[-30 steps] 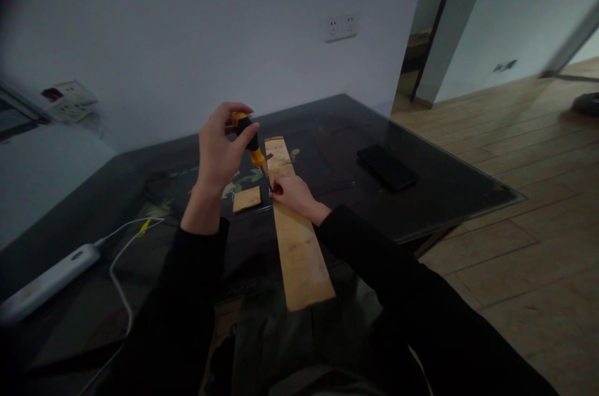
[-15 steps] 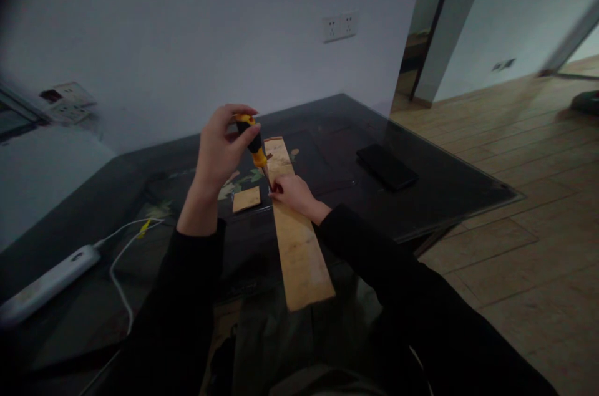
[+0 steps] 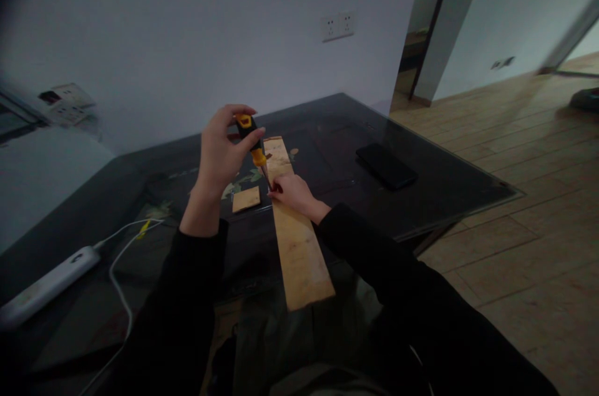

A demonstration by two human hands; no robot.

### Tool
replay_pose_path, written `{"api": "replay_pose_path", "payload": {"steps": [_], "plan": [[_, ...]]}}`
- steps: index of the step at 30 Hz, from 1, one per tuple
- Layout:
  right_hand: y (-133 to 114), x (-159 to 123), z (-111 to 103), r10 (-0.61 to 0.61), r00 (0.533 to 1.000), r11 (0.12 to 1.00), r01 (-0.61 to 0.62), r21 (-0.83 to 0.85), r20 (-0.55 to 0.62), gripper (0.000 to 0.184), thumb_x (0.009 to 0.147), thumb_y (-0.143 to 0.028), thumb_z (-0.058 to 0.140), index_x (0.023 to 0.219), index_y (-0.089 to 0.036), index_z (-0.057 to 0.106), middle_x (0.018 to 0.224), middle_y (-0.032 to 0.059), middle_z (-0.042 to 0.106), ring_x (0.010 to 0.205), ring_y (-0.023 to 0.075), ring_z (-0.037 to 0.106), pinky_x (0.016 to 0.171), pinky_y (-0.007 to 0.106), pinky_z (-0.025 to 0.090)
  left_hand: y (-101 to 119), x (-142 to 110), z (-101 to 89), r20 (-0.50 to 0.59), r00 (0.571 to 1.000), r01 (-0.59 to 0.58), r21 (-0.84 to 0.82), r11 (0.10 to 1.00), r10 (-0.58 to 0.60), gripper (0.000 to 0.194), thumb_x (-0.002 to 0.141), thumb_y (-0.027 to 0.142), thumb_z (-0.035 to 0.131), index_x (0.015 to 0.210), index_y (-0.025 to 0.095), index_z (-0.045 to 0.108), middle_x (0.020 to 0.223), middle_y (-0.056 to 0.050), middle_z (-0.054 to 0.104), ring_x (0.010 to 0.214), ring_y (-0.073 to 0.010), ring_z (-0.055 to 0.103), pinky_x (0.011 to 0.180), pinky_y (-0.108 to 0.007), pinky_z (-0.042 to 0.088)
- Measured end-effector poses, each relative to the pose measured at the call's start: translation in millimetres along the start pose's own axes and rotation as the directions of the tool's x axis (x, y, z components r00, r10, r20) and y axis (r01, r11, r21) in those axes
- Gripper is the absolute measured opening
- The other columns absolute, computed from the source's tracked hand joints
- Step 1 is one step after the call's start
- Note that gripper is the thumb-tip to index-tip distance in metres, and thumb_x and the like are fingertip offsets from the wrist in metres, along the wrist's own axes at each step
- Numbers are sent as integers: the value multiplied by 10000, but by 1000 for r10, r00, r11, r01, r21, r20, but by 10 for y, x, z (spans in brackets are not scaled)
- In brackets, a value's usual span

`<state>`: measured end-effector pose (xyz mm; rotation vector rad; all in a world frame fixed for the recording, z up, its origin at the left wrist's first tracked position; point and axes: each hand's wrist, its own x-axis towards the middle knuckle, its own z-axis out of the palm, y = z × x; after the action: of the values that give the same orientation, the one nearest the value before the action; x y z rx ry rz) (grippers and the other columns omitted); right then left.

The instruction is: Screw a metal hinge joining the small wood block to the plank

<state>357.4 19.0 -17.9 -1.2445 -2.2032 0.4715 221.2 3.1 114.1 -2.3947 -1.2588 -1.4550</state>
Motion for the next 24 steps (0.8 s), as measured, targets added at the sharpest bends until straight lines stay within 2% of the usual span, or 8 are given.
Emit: {"api": "replay_pose_path", "payload": {"steps": [4,12,15,19,24], "plan": [[-21,1,-4,13,1000,1000,-13,-13,11,151,879,-305,732,848,-157,718,863,61,712,779,155,590,683,263,365,33,-6,28,-39,999,-6,35,999,8,311,826,161,707,1120,238,636,1167,-56,665,1100,-233,634,875,-360,589],[19,-12,2,-26,1000,998,27,-49,4,160,886,-317,722,860,-159,722,892,68,723,814,166,608,704,267,370,-166,22,6,72,997,12,-116,993,-4,403,886,113,572,1265,246,558,1238,-78,657,1118,-209,657,875,-335,590],[9,-14,-1,-32,999,997,32,-65,3,165,891,-318,717,866,-155,719,887,69,719,805,169,603,700,273,369,-134,15,-2,65,998,13,-83,996,-8,363,888,135,591,1234,241,575,1216,-73,665,1107,-211,650,848,-322,594],[-4,-8,6,-47,999,997,46,-69,-5,163,895,-310,712,853,-152,716,882,70,717,809,170,602,705,277,371,-42,-3,9,-11,1000,20,30,999,-20,356,827,163,704,1163,241,616,1171,-65,661,1104,-242,639,871,-359,594],[-26,-24,-14,-26,1000,993,27,-113,6,193,904,-340,704,863,-151,717,915,77,721,828,177,607,709,281,369,-42,1,-9,21,1000,14,18,1000,-14,346,853,135,636,1181,244,616,1170,-54,669,1079,-222,647,850,-338,597]]}}
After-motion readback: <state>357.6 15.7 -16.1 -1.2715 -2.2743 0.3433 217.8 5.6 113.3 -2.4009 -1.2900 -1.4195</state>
